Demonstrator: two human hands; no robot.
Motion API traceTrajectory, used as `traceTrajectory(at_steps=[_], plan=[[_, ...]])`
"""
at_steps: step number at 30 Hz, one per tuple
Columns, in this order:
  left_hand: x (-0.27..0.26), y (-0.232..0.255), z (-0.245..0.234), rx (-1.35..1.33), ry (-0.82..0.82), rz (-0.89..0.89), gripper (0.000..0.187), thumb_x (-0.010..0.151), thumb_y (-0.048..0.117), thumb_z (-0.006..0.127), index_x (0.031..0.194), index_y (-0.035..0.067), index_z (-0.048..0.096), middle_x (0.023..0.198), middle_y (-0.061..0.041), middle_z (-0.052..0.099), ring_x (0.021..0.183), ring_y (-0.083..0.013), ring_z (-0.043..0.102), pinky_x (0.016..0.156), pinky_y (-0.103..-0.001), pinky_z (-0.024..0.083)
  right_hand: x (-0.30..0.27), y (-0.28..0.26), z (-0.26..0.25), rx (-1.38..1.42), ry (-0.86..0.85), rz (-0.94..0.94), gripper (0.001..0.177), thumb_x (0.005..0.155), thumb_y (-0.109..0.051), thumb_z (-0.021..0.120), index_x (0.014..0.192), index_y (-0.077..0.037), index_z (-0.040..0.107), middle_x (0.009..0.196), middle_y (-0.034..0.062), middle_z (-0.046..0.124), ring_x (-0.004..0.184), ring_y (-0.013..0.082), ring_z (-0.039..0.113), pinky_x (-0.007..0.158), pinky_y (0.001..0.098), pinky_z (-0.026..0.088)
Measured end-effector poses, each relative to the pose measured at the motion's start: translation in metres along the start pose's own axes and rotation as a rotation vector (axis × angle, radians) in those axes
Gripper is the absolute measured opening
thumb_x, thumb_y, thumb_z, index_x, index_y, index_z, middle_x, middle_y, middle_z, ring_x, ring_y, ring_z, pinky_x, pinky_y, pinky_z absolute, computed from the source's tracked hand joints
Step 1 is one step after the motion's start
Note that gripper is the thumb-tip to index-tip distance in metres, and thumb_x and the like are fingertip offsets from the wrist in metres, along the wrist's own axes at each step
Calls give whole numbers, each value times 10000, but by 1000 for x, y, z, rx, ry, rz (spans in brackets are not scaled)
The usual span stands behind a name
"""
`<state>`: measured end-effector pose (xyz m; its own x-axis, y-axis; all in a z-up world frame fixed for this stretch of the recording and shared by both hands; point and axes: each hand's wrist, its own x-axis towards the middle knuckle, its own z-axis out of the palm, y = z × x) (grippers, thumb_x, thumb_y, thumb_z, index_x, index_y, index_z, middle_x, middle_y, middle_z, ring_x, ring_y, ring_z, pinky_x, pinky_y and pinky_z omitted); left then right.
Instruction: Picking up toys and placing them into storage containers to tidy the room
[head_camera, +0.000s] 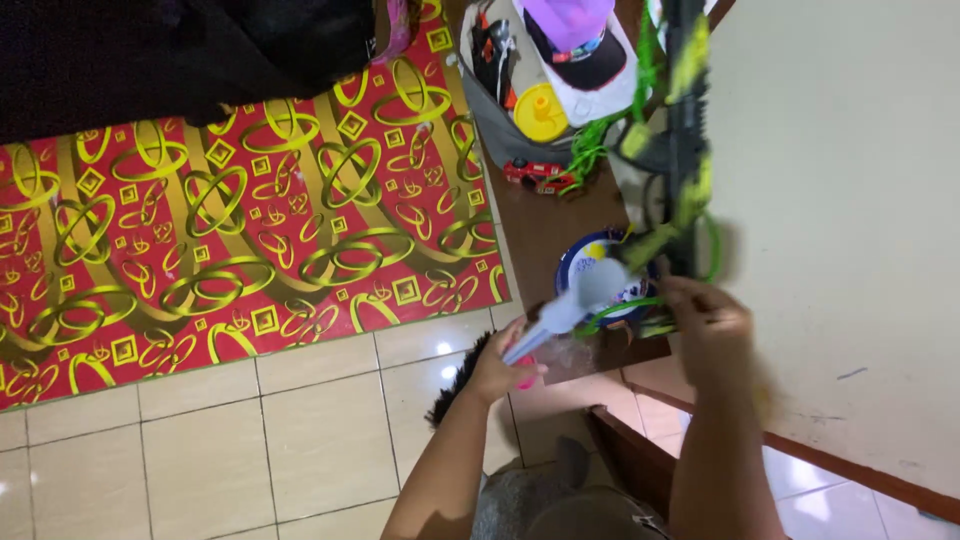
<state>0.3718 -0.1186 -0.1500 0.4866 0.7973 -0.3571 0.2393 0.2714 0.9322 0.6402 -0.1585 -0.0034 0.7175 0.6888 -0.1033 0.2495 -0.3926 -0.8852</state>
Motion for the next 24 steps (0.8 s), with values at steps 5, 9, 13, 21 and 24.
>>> traceTrajectory(at_steps=[5, 9, 13, 21, 24], plan=[[31, -63, 28, 122, -79, -241, 689, 667, 366, 924, 1290, 274, 645, 1295, -101, 629, 1264, -304, 579, 1070, -407, 448, -22, 4, 42, -45, -41, -14, 128, 959, -160, 720, 1056, -163, 803, 874, 88, 749, 909, 295, 708, 891, 431, 527], [40, -130, 45, 266, 95, -378, 228, 738, 441, 802, 964, 412, 797, 879, 81, 770, 963, -130, 737, 859, -252, 579, -8, 78, 28, -67, 5, -31, 118, 1021, -119, 679, 1053, -143, 789, 932, 93, 748, 914, 262, 711, 880, 384, 500], [23, -132, 13, 197, 214, -323, 226, 714, 374, 799, 917, 277, 823, 827, -26, 770, 908, -208, 753, 810, -358, 576, -26, -24, 7, 106, 55, -99, 171, 991, 57, 662, 1119, 12, 766, 933, 186, 713, 958, 177, 592, 913, 382, 490], [13, -129, -76, -26, 652, -262, 146, 901, 224, 670, 903, 143, 792, 917, -57, 795, 921, -192, 747, 844, -343, 588, -15, -50, -76, -79, 131, -145, 189, 1137, -2, 638, 1294, -36, 739, 1063, 46, 644, 938, 120, 596, 856, 229, 472], [3, -97, -90, -90, 619, -248, 119, 926, 169, 670, 980, 121, 765, 881, 3, 727, 876, -108, 662, 872, -259, 513, -24, -56, -62, 0, 76, 25, 206, 1033, -15, 668, 1214, -85, 738, 1143, 78, 733, 949, 103, 634, 839, 218, 519]])
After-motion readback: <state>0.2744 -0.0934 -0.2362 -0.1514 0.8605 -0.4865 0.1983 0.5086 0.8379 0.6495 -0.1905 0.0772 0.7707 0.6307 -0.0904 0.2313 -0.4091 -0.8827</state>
